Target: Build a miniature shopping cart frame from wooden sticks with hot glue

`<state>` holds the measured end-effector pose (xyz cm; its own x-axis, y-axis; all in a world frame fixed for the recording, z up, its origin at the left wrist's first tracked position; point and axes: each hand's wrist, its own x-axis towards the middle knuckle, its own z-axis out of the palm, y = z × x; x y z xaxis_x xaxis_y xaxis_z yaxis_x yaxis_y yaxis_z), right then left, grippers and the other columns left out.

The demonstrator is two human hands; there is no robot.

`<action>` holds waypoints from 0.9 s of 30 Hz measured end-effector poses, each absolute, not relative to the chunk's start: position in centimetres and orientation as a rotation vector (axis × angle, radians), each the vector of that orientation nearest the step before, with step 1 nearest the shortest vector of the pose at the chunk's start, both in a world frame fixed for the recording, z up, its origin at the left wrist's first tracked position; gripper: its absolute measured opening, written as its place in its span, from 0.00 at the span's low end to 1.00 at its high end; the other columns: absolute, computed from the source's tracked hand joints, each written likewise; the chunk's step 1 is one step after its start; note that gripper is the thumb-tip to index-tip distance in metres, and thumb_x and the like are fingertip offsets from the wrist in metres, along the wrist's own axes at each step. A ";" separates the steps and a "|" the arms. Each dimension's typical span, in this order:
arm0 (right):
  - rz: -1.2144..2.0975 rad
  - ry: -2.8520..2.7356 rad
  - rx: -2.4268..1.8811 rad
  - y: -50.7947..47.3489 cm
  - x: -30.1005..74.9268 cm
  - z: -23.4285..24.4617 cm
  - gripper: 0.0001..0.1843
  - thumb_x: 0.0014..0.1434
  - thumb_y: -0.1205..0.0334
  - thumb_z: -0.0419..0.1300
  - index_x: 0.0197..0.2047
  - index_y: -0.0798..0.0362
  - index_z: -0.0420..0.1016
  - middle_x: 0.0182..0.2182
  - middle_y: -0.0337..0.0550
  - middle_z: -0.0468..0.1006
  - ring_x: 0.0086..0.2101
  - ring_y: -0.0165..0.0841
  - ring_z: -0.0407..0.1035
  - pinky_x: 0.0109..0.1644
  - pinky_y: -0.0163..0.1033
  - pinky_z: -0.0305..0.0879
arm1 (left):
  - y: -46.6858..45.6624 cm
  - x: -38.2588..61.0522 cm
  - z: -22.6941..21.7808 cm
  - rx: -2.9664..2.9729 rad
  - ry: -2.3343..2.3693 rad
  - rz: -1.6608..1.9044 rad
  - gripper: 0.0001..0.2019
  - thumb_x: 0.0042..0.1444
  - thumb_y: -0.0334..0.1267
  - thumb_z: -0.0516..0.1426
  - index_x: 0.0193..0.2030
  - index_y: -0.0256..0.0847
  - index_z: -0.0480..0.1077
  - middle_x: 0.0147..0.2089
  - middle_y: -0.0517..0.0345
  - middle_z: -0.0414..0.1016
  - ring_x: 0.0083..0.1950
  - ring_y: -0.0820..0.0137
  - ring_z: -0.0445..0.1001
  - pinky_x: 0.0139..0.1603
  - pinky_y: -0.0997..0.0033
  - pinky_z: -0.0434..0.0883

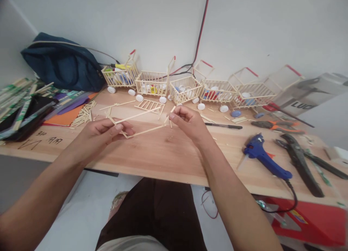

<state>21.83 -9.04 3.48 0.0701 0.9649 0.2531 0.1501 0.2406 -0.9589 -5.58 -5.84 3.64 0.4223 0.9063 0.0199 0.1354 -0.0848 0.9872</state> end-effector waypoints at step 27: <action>0.804 -1.299 -1.185 -8.7 21.8 3.0 0.16 0.52 0.50 0.69 0.28 0.52 0.70 0.26 0.35 0.67 0.26 0.26 0.56 0.30 0.35 0.52 | -6.5 -4.4 3.6 1.118 0.800 0.942 0.13 0.51 0.44 0.68 0.35 0.36 0.79 0.38 0.51 0.80 0.44 0.68 0.77 0.50 0.68 0.75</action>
